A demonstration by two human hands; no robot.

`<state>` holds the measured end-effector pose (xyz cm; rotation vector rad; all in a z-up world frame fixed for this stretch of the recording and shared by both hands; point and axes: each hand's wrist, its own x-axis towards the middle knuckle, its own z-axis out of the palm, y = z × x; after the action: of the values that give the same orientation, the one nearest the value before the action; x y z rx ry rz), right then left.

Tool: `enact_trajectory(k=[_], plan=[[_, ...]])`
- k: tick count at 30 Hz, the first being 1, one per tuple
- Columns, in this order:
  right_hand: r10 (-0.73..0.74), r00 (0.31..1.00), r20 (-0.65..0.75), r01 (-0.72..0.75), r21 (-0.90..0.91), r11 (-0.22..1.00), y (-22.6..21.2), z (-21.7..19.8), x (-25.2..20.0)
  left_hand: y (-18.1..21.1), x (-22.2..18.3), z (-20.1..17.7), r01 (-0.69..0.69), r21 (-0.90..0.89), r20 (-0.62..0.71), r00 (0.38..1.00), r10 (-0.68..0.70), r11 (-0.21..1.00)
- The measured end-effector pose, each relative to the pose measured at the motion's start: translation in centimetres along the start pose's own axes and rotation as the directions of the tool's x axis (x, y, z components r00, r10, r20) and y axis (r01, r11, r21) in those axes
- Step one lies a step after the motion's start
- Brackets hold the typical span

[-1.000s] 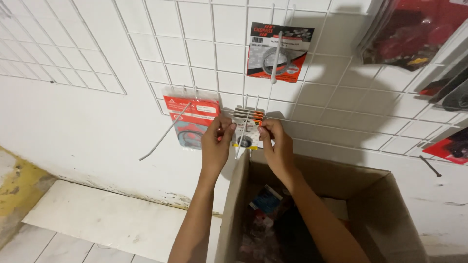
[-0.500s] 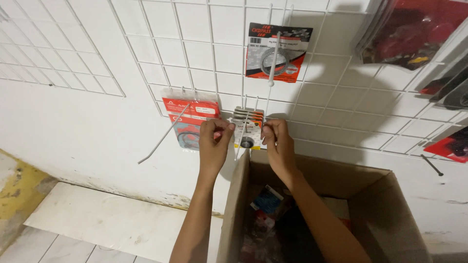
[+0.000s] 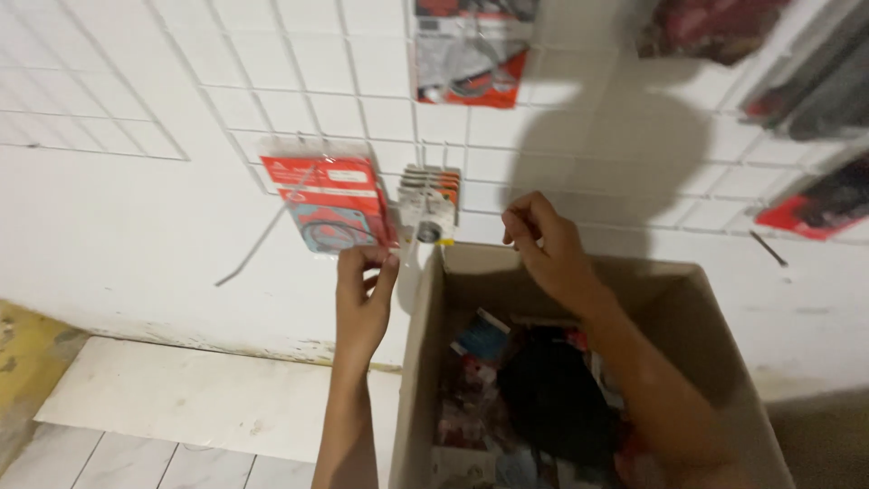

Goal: The recorder wipes small packaged automotive parts with a cloth and organizes them by hanging them on a wire rack.

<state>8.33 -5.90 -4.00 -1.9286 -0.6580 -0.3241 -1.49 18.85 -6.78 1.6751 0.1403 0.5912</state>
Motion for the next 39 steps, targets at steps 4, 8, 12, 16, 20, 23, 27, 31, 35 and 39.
enact_trajectory(k=[4, 8, 12, 16, 20, 23, 27, 31, 35, 39], plan=[[0.156, 0.964, 0.216, -0.124, -0.158, 0.98, -1.5, -3.8, -2.4, -0.8, -4.0, 1.0, 0.143, -0.091, 0.117, 0.984, -0.132, 0.986], [0.561, 0.561, 0.609, -0.18, -0.572, 0.8, 3.3, -3.5, -5.2, 2.5, -5.9, 2.8, 0.041, -0.031, 0.436, 0.9, -0.023, 0.999], [0.634, 0.354, 0.688, -0.065, -0.658, 0.75, 10.8, 1.1, -9.9, 5.2, -6.1, 5.9, -0.193, 0.079, 0.669, 0.737, 0.091, 0.978], [0.628, 0.402, 0.666, -0.047, -0.67, 0.741, 16.2, 4.4, -15.4, 8.0, -5.9, 9.3, -0.355, 0.212, 0.843, 0.537, 0.013, 0.911], [0.594, 0.522, 0.612, 0.012, -0.702, 0.713, 23.1, 4.7, -19.1, 4.1, -4.6, 15.2, -0.518, 0.363, 0.92, 0.332, -0.209, 0.774], [0.562, 0.601, 0.568, 0.045, -0.726, 0.686, 29.4, 2.6, -19.3, -5.4, -2.9, 20.9, -0.56, 0.506, 0.861, 0.371, -0.348, 0.656], [0.759, 0.578, 0.299, -0.346, -0.753, 0.56, 35.5, -4.4, -17.2, -20.7, -3.6, 26.7, -0.664, 0.622, 0.743, 0.333, -0.58, 0.415], [0.725, 0.662, 0.19, -0.469, -0.649, 0.599, 26.6, -9.1, -13.8, -20.0, -6.3, 26.6, -0.664, 0.613, 0.752, 0.324, -0.574, 0.428], [0.679, 0.726, 0.111, -0.532, -0.535, 0.657, 20.9, -10.2, -12.8, -21.8, -9.3, 26.2, -0.674, 0.591, 0.761, 0.284, -0.584, 0.442], [0.619, 0.771, 0.148, -0.531, -0.387, 0.754, 18.6, -10.5, -12.8, -25.2, -12.3, 25.3, -0.681, 0.579, 0.762, 0.255, -0.596, 0.448]])
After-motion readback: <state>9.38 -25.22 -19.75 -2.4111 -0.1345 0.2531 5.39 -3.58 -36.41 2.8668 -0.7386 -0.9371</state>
